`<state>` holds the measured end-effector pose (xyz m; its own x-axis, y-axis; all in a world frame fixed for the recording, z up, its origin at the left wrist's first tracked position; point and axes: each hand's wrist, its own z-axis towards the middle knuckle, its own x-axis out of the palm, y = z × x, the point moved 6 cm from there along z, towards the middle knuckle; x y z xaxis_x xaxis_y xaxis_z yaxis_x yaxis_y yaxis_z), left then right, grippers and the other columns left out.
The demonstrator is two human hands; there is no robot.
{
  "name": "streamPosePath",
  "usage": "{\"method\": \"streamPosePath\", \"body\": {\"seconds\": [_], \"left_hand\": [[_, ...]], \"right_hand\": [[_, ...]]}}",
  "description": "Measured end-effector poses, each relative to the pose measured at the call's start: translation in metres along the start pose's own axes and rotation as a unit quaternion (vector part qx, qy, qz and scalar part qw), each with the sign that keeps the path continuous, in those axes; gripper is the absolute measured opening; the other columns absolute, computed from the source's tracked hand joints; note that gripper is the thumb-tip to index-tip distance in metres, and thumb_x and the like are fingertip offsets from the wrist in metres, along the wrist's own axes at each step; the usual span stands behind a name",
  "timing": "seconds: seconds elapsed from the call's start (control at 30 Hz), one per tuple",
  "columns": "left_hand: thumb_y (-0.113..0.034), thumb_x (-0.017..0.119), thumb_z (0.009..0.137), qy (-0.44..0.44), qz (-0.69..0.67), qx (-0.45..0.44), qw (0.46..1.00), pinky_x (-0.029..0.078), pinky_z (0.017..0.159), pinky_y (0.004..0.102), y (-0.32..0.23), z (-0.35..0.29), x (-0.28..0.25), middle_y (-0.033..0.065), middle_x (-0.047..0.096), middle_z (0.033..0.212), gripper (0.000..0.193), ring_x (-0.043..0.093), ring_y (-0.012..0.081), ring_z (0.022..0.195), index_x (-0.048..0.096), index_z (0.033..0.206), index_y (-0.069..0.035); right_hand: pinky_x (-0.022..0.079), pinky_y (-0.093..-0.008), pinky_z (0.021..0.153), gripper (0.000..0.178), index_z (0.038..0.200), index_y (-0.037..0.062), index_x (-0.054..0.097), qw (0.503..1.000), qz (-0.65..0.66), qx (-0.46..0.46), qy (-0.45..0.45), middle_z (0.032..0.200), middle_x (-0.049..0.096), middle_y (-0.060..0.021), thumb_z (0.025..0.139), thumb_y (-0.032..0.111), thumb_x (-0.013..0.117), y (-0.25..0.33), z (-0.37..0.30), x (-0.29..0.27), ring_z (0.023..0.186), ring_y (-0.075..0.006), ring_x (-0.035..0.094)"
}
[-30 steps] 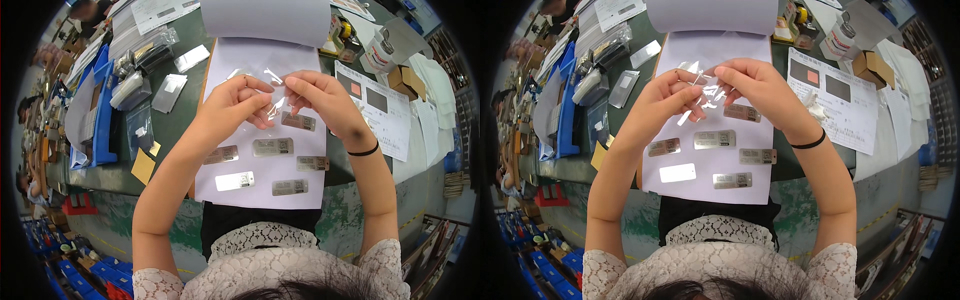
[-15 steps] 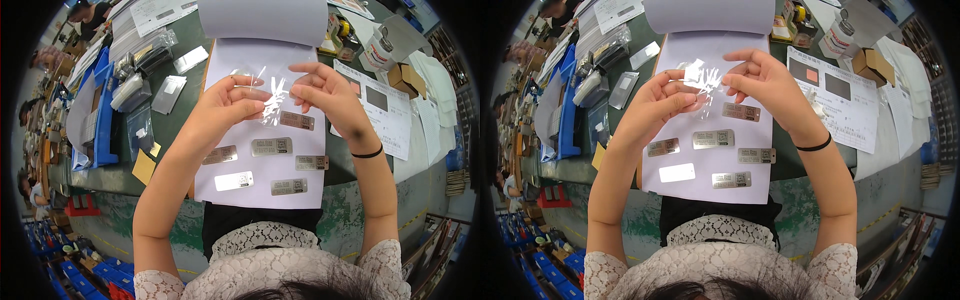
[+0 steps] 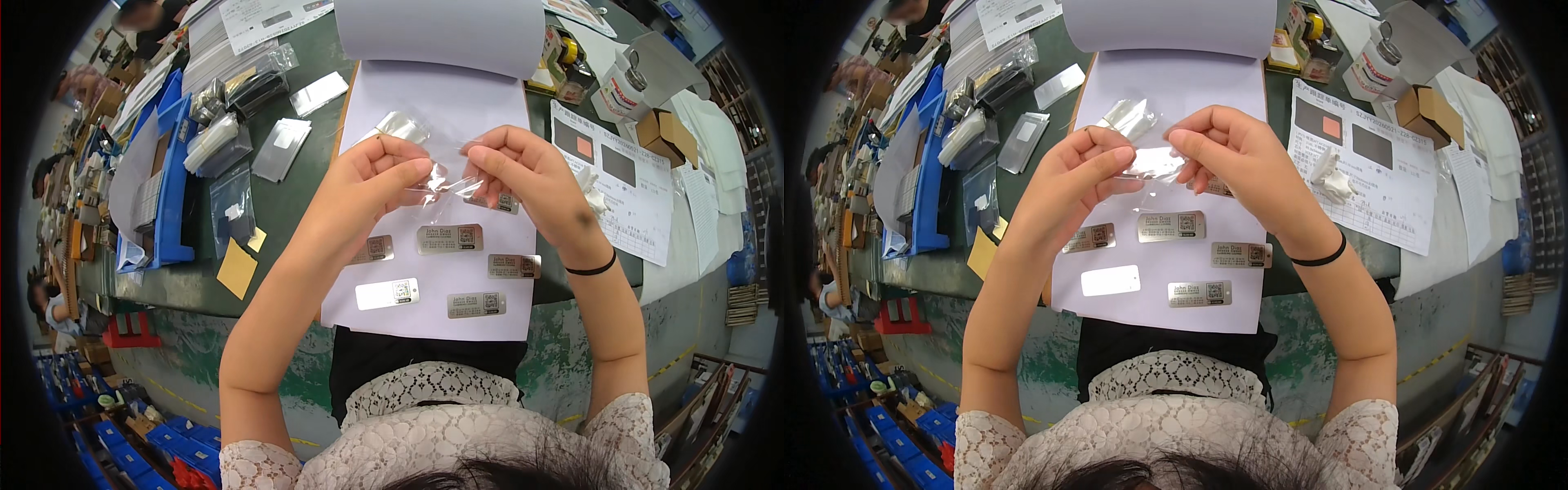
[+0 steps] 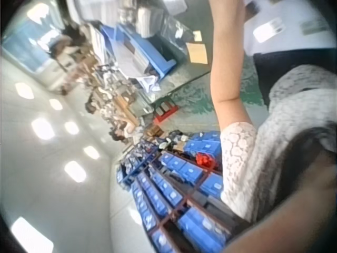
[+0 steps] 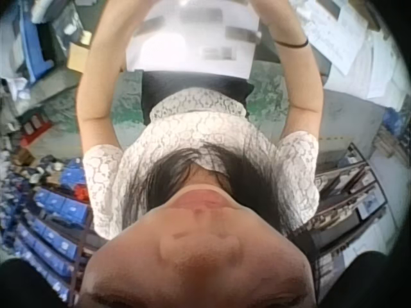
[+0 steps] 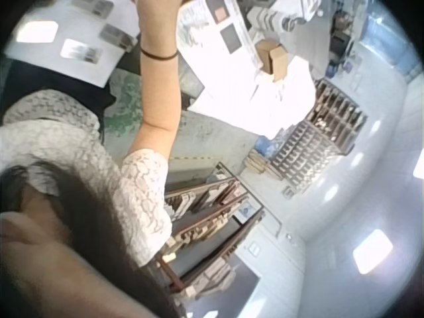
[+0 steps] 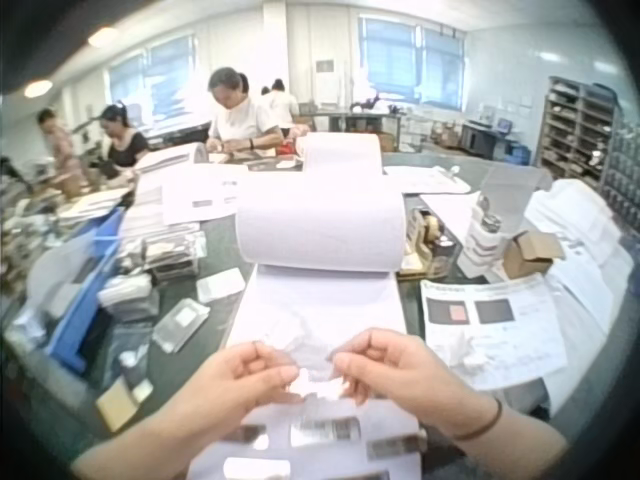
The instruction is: Inspecting, cleaning, and packaging small engraved metal nameplates at a workstation.
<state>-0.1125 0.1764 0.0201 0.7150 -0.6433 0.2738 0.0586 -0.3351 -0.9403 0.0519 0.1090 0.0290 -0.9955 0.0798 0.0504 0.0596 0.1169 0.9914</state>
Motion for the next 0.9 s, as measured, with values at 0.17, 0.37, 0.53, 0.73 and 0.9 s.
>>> {"method": "streamPosePath", "body": {"seconds": [0.17, 0.37, 0.53, 0.73, 0.9], "left_hand": [[-0.014, 0.064, 0.091, -0.007, -0.068, -0.03, 0.997, 0.049, 0.085, 0.0272, 0.006, -0.009, 0.007, 0.011, 0.066, 0.106, 0.018, 0.061, 0.0118, 0.097, 0.054, 0.103, -0.005], [-0.023, 0.061, 0.095, 0.012, -0.113, -0.026, 0.993, 0.05, 0.087, 0.0316, 0.008, -0.018, 0.014, 0.0168, 0.064, 0.114, 0.024, 0.06, 0.0155, 0.103, 0.053, 0.107, -0.004], [-0.022, 0.058, 0.096, -0.036, -0.154, -0.015, 0.987, 0.052, 0.089, 0.0334, 0.011, -0.021, 0.007, 0.0174, 0.063, 0.114, 0.032, 0.061, 0.0196, 0.105, 0.051, 0.117, 0.001], [-0.007, 0.054, 0.091, -0.12, -0.134, 0.007, 0.984, 0.05, 0.074, 0.0263, 0.011, -0.029, -0.01, 0.0087, 0.059, 0.094, 0.03, 0.059, 0.0158, 0.084, 0.049, 0.117, 0.005], [0.002, 0.064, 0.078, -0.141, -0.13, 0.033, 0.981, 0.029, 0.051, 0.0216, 0.0, -0.044, -0.016, -0.0021, 0.039, 0.071, 0.043, 0.029, 0.0065, 0.055, 0.049, 0.119, 0.003]], "right_hand": [[0.047, -0.0208, 0.061, 0.02, 0.104, -0.003, 0.063, 0.999, -0.036, -0.018, 0.02, 0.083, 0.063, -0.0041, 0.096, 0.015, 0.057, 0.002, -0.008, 0.009, 0.071, -0.0079, 0.058], [0.047, -0.0198, 0.057, 0.02, 0.102, -0.0024, 0.066, 0.997, -0.061, -0.055, -0.015, 0.082, 0.062, -0.0029, 0.096, 0.014, 0.057, 0.003, -0.015, 0.012, 0.07, -0.0076, 0.059], [0.048, -0.0195, 0.053, 0.022, 0.106, -0.0025, 0.066, 0.994, -0.067, -0.075, -0.038, 0.082, 0.063, -0.0044, 0.096, 0.015, 0.056, 0.007, -0.024, 0.018, 0.069, -0.008, 0.06], [0.048, -0.0199, 0.051, 0.023, 0.102, -0.0043, 0.061, 0.998, -0.025, -0.049, -0.041, 0.081, 0.063, -0.0059, 0.098, 0.016, 0.051, 0.004, -0.027, 0.013, 0.067, -0.0089, 0.061], [0.044, -0.0185, 0.051, 0.021, 0.096, -0.0011, 0.061, 1.0, 0.02, 0.004, -0.018, 0.076, 0.062, -0.0025, 0.098, 0.018, 0.053, -0.003, -0.031, 0.012, 0.064, -0.0067, 0.059]]}}
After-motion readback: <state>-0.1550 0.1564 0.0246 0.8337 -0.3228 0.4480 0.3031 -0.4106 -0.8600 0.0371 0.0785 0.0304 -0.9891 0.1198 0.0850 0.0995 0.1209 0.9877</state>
